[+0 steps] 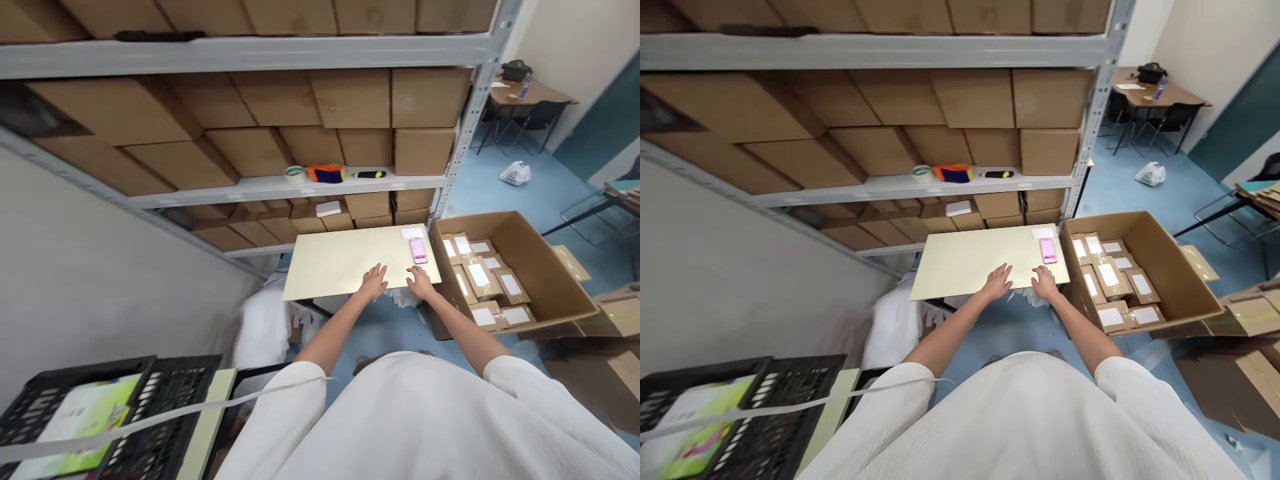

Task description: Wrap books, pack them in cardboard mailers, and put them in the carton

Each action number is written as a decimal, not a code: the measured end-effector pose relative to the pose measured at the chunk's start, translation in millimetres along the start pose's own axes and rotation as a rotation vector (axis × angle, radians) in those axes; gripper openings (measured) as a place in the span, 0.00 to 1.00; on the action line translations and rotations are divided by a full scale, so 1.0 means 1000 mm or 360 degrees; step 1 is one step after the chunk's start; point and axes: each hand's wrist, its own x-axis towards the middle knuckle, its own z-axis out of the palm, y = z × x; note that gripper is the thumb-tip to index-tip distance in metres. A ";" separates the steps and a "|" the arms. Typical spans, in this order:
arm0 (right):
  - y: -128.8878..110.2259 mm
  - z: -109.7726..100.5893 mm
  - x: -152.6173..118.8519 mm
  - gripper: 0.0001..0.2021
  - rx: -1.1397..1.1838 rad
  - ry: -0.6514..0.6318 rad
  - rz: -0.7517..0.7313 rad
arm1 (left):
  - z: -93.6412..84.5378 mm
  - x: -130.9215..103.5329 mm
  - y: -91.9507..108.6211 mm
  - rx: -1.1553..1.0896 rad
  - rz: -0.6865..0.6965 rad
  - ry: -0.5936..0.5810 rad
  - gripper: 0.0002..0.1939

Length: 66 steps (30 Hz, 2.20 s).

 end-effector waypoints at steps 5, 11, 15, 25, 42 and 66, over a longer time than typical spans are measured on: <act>-0.088 0.055 0.023 0.24 -0.0030 -0.0075 -0.0230 | -0.022 -0.061 -0.084 -0.0058 -0.0140 0.0121 0.36; -0.209 0.126 0.052 0.23 -0.0005 -0.0200 -0.0707 | -0.043 -0.147 -0.175 -0.0177 -0.0446 0.0403 0.36; -0.292 0.173 0.061 0.24 0.0018 -0.0340 -0.1052 | -0.045 -0.210 -0.222 -0.0279 -0.0698 0.0651 0.36; -0.441 0.259 0.050 0.24 0.0040 -0.0779 -0.1722 | -0.038 -0.333 -0.277 -0.0368 -0.1370 0.1001 0.34; -0.612 0.316 -0.020 0.24 0.0074 -0.1243 -0.2355 | -0.045 -0.462 -0.306 -0.0529 -0.2153 0.1374 0.32; -0.755 0.440 -0.111 0.24 -0.0772 -0.1201 -0.2057 | -0.001 -0.583 -0.477 -0.0868 -0.1923 0.1319 0.31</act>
